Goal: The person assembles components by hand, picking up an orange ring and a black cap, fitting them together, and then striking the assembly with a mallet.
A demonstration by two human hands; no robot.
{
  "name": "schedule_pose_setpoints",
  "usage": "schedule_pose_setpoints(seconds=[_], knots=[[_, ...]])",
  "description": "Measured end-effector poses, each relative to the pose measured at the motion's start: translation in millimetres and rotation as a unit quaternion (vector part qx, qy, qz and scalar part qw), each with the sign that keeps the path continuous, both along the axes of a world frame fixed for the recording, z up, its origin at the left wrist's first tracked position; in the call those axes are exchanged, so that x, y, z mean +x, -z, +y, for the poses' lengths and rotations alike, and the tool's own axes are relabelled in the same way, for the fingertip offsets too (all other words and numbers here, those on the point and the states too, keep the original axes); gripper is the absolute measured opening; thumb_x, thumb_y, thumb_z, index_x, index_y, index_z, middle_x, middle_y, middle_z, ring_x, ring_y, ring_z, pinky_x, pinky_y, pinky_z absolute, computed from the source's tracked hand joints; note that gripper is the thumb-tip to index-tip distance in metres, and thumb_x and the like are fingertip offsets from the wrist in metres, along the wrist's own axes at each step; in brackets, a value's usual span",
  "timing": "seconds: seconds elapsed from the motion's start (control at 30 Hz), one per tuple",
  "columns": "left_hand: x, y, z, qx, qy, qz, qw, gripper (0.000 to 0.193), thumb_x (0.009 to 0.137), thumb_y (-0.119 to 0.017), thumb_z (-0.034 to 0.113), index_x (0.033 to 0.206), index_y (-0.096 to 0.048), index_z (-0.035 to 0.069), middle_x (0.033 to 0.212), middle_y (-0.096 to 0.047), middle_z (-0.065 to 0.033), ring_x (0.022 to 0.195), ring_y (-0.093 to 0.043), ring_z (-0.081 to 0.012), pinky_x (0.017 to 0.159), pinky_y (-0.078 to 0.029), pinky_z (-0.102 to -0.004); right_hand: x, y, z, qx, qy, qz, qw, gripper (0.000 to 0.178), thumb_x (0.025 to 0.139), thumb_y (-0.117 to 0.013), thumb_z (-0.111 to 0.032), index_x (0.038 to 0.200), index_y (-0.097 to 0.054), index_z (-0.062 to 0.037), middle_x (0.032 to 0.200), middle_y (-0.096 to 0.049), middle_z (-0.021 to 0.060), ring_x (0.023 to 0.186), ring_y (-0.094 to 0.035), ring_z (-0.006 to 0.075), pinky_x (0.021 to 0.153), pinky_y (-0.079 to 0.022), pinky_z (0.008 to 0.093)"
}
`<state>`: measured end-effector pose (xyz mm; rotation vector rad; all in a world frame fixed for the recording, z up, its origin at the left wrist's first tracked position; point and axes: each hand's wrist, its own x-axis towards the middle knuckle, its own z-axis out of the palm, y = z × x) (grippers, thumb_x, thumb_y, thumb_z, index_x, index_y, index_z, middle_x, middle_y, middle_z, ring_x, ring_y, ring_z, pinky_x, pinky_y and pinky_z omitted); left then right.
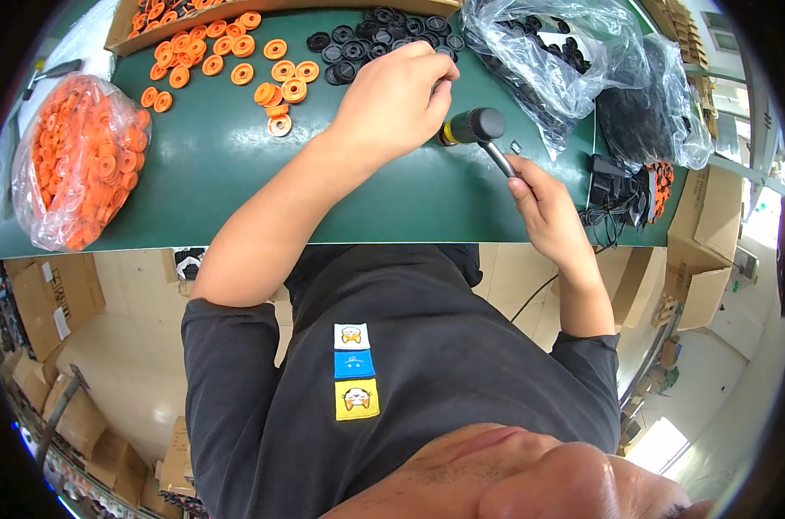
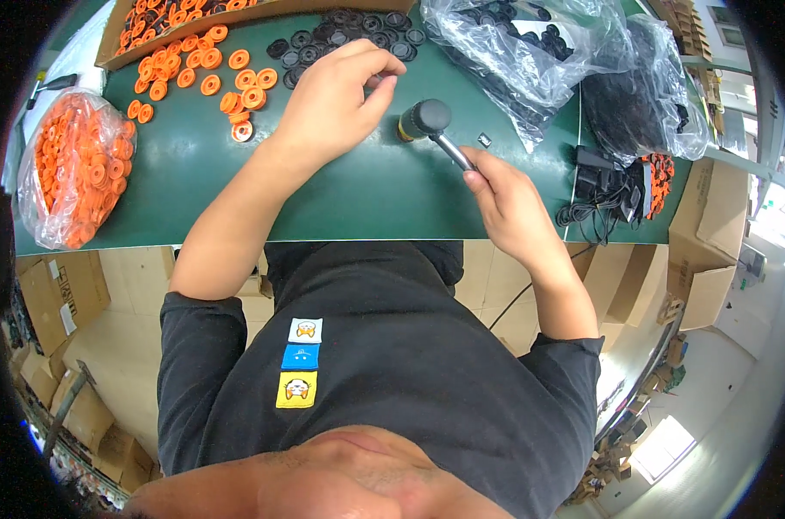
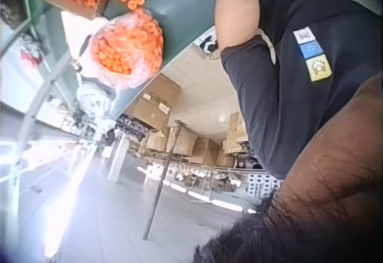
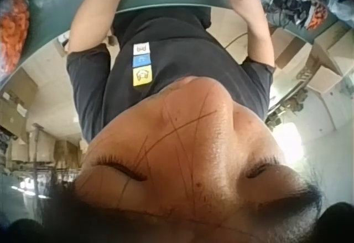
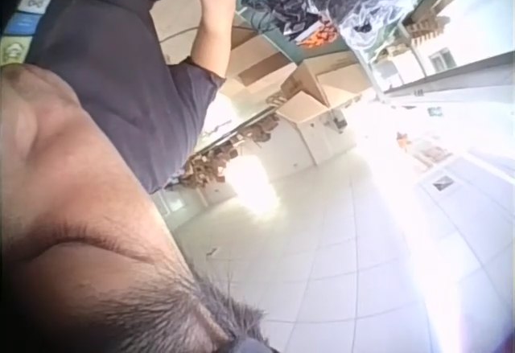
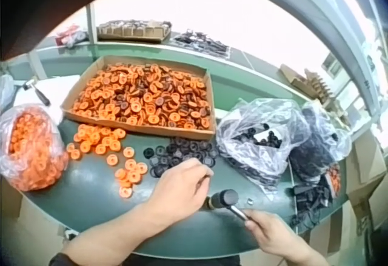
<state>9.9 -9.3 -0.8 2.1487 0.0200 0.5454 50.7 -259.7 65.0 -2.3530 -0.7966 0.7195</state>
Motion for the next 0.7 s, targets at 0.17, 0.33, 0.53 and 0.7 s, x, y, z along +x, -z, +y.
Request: schedule_pose_setpoints(seconds=[0.17,0.33,0.53,0.7], knots=[[0.4,-5.0,1.2,0.007,-0.012,-0.016,1.000,0.014,0.090,-0.063,0.010,0.101,-0.070,0.003,0.094,-0.066,-0.0117,0.085,-0.067,-0.0307,0.076,-0.054,-0.0387,-9.5,3.7,0.1,0.030,-0.016,-0.045,0.998,0.028,0.102,-0.052,-0.010,0.128,-0.058,-0.0002,0.100,-0.065,0.0265,0.096,-0.064,0.0440,0.084,-0.050,0.0438],[0.5,-3.8,1.8,0.005,-0.021,0.004,1.000,0.014,0.090,-0.064,0.011,0.101,-0.070,0.003,0.094,-0.066,-0.0113,0.084,-0.068,-0.0300,0.076,-0.054,-0.0385,-6.2,4.8,7.1,0.028,-0.028,-0.042,0.998,0.032,0.102,-0.051,-0.009,0.133,-0.057,-0.0011,0.104,-0.066,0.0280,0.099,-0.065,0.0444,0.086,-0.051,0.0430],[1.6,-2.2,3.9,0.014,-0.033,-0.018,0.999,0.015,0.090,-0.064,0.010,0.101,-0.070,0.003,0.093,-0.066,-0.0110,0.081,-0.068,-0.0266,0.074,-0.054,-0.0372,-15.7,-14.8,4.0,0.033,-0.003,-0.044,0.998,0.033,0.102,-0.051,-0.007,0.134,-0.056,0.0012,0.107,-0.066,0.0263,0.102,-0.066,0.0427,0.089,-0.050,0.0413],[2.5,-5.0,2.2,-0.016,-0.031,0.015,0.999,0.015,0.088,-0.063,0.013,0.098,-0.072,0.005,0.093,-0.066,-0.0115,0.088,-0.067,-0.0327,0.079,-0.054,-0.0435,-14.9,5.6,2.1,0.000,-0.050,-0.071,0.996,0.034,0.101,-0.052,-0.006,0.135,-0.056,0.0015,0.113,-0.067,0.0262,0.108,-0.065,0.0417,0.093,-0.050,0.0408]])
